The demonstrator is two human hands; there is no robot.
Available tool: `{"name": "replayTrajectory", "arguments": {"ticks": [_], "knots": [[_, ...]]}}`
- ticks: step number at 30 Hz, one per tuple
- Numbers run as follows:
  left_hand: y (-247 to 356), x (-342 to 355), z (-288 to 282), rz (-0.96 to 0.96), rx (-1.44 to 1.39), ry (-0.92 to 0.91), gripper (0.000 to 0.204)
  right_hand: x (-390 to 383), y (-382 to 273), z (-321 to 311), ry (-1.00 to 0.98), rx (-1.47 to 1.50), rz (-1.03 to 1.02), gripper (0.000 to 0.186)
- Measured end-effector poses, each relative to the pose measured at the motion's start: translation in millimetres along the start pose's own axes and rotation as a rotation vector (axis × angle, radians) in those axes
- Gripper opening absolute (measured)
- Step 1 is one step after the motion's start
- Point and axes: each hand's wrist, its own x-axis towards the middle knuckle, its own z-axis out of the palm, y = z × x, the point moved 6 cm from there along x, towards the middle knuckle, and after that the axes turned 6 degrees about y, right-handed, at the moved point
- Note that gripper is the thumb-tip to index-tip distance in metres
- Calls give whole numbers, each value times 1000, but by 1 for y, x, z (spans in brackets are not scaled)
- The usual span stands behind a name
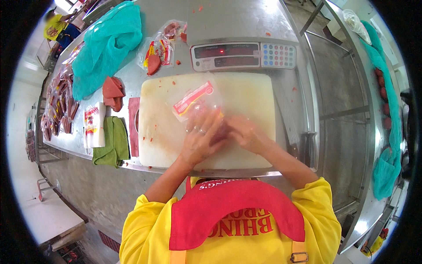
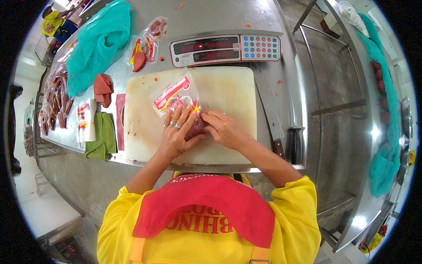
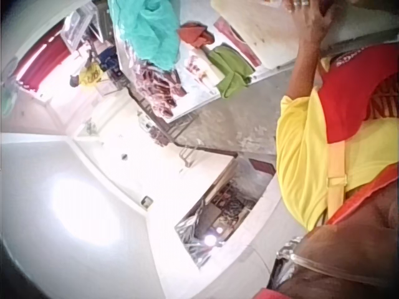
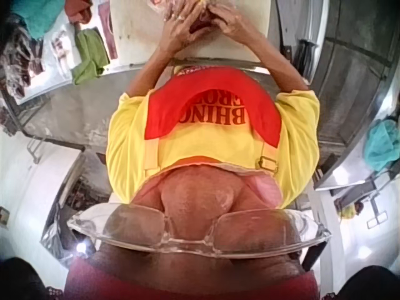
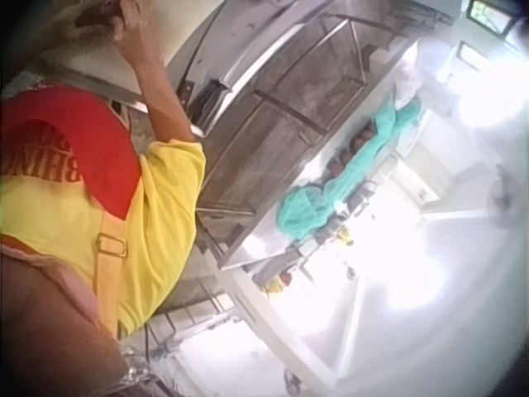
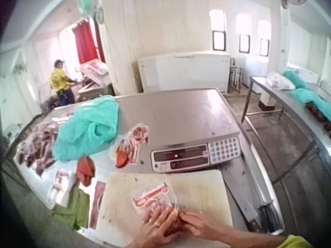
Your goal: The person places a block of processed meat into a plastic bag, seals it, and sets it aside. Then the person slices a second block of meat into thin pieces on a cutting board using a knife and places the slices on a digital scale.
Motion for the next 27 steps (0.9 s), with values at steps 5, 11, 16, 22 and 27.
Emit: {"name": "replayTrajectory", "arguments": {"ticks": [5, 11, 16, 22, 27], "knots": [[-7, -5, 9, 117, 118, 20, 65, 7, 4, 5, 43, -117, 35, 17], [-13, 18, -6, 15, 104, -8, 57, 12, 20, 26, 56, -392, 142, 14], [-32, 23, -1, 35, 75, 150, 52, 20, 34, 35, 55, -340, 101, 11], [-51, -27, -19, -248, 37, 306, 28, 24, -2, 7, 109, -402, 191, 48], [-57, -41, -19, -527, 16, 109, 17, 43, -48, 46, 29, -442, 63, 66]]}}
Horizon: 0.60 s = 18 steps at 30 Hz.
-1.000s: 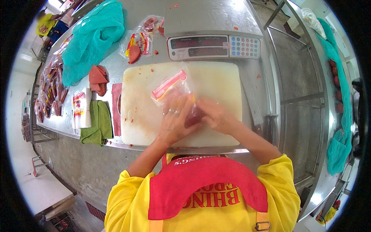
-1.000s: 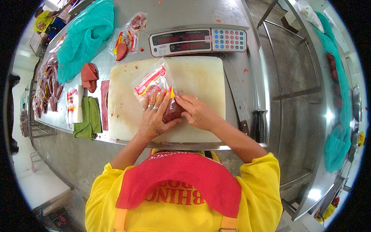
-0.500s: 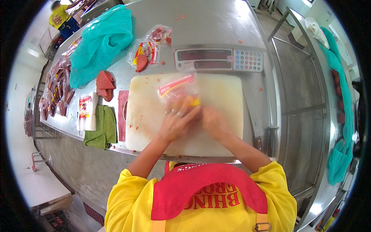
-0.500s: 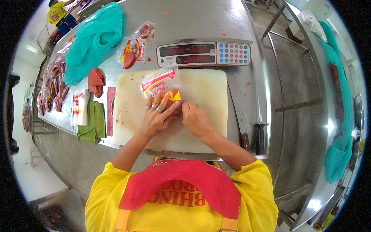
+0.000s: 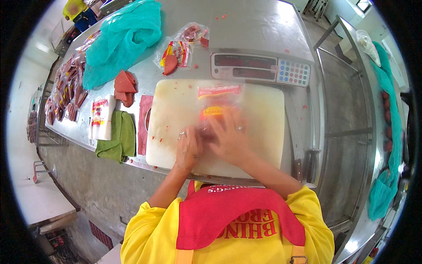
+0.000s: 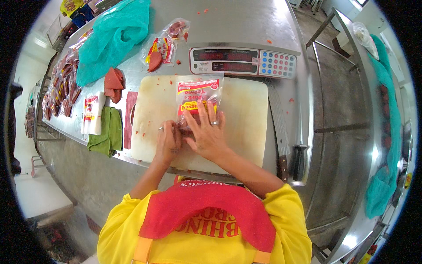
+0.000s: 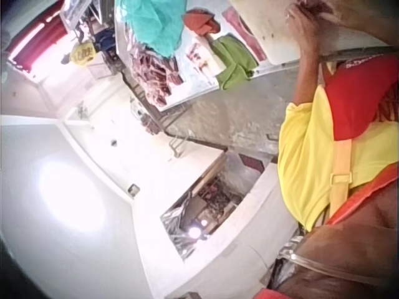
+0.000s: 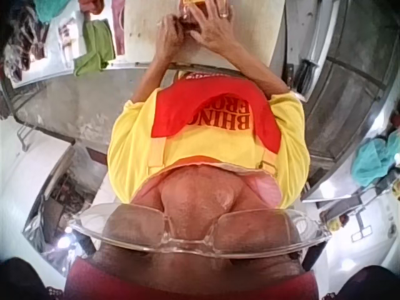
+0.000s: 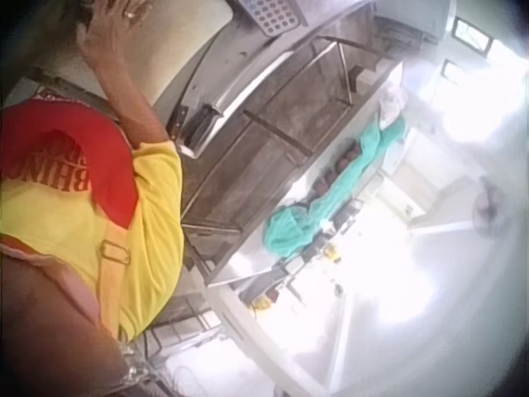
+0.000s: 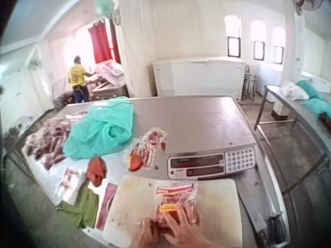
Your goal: The person places a block of processed meat into a plastic bag, seals it, and sets it aside. Then the person slices a second block of meat into thin pieces on a cutting board using a knife and places the slices on a digital scale.
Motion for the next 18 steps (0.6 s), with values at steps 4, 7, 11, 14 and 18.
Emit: {"name": "replayTrajectory", "arguments": {"ticks": [4, 7, 11, 14, 18], "knots": [[8, 17, -3, 210, -158, -111, 16, 5, 6, 29, 129, -50, -30, 66], [20, 23, -5, 212, -180, -183, 17, 20, 23, 42, 146, -19, 51, 67], [12, 19, 2, 63, -183, -218, 20, 39, 33, 33, 146, 54, 129, 79], [16, 22, -11, 134, -41, -178, 34, 24, 44, 15, 59, 171, 105, 89], [50, 55, -14, 396, 17, -99, 61, 12, 59, 13, -156, 65, 168, 95]]}}
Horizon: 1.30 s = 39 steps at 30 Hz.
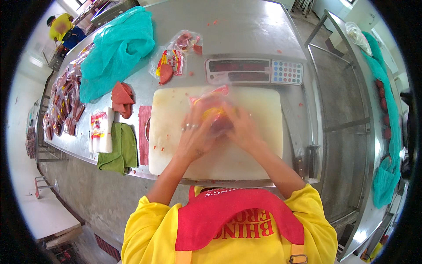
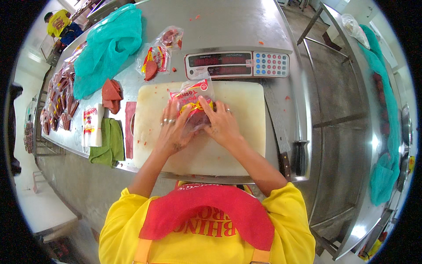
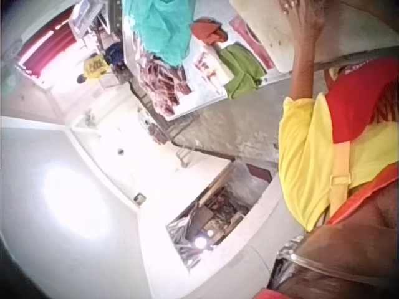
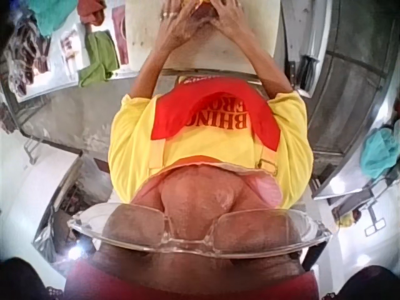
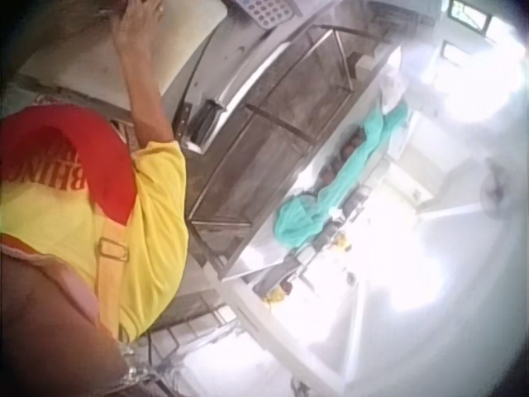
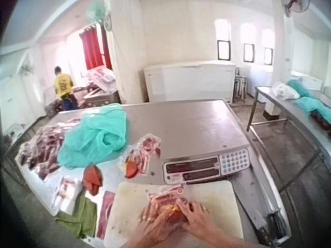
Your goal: The person places a block of processed meat into a plastic bag, seals it, and sets it aside. Then the person slices a second block of meat into thin pieces on a cutting board using a knife and places the slices on a digital scale.
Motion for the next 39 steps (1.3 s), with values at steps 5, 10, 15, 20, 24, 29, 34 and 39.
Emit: {"name": "replayTrajectory", "arguments": {"ticks": [5, 10, 15, 20, 24, 29, 34, 39], "knots": [[-30, 11, 39, 181, 27, -8, 61, 18, 12, 7, 95, 66, 74, 84], [-37, 13, 41, 220, 26, 9, 57, 22, 25, 15, 154, 94, 36, 63], [-10, -59, 20, 169, -50, -223, 57, -48, -9, -16, -33, 131, 69, 56], [47, -46, 23, 61, -46, -294, 72, -87, -5, -8, -99, 137, 133, 59], [46, -23, 37, 109, 51, -99, 62, -88, -6, -14, -107, 138, 74, 47], [39, -14, 46, 112, 144, 34, 50, -77, -8, -23, -18, 210, 48, 23], [33, -4, 50, 117, 111, 4, 50, -65, -1, -17, 17, 235, 65, 14], [34, -36, 32, 73, 32, -174, 62, -79, 9, -11, 46, 208, 137, 23]]}}
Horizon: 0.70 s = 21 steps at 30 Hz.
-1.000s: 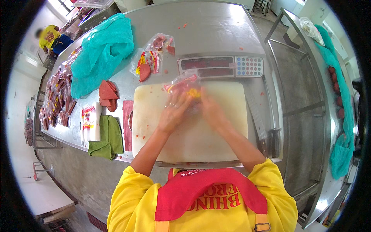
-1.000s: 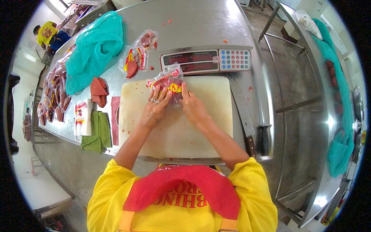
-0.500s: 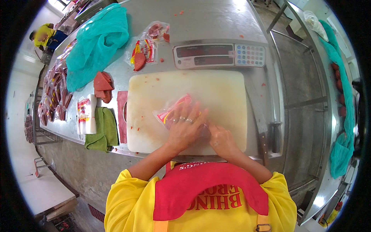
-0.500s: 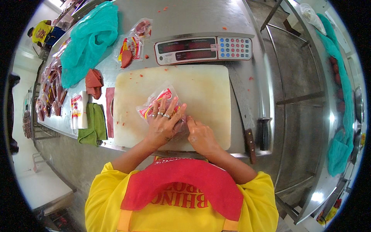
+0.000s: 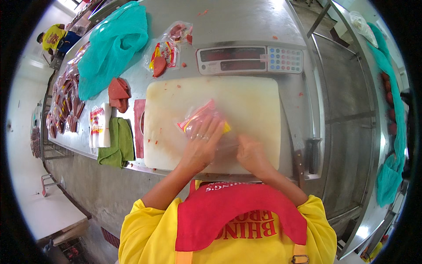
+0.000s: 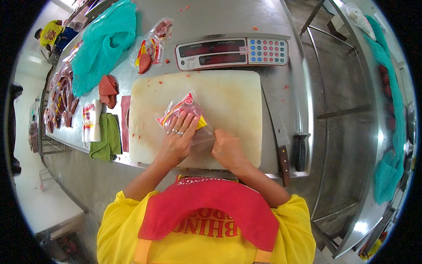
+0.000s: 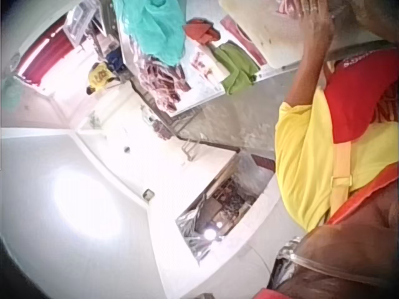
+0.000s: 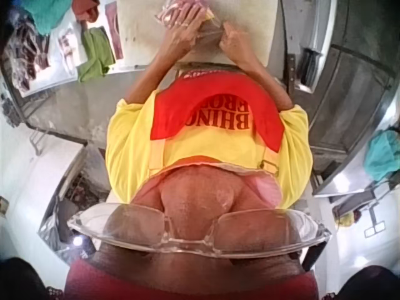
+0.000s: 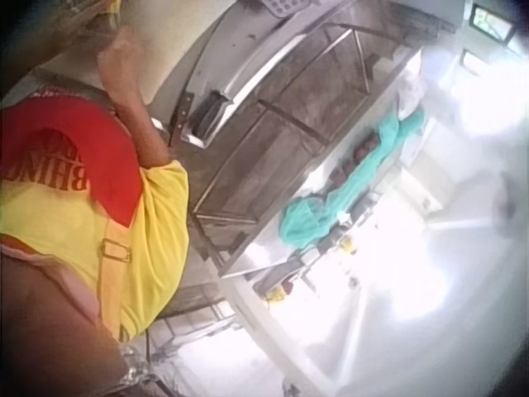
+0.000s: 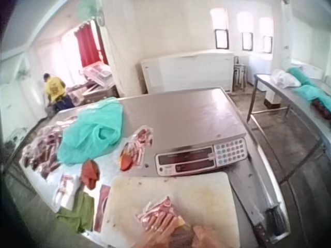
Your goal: The person places a block of processed meat into a plastic bag, seals it, and sets it aside. Then the person slices a second block of meat into thin pieces on a cutting board using a knife and places the slices on a digital scale.
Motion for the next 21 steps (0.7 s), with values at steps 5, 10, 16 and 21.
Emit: {"name": "replayTrajectory", "arguments": {"ticks": [5, 10, 16, 21], "knots": [[-3, 1, -16, -155, 10, 14, 72, 26, -40, -14, 202, -178, -239, 51], [-9, 6, -12, -76, -99, 8, 70, 36, -10, 29, 73, -113, -281, 46], [-15, 5, -5, 14, 24, 26, 63, 46, -9, 27, 25, -116, -153, 14], [-16, -22, -9, -26, -111, 2, 64, 26, 3, 22, -9, -121, -174, 22]]}}
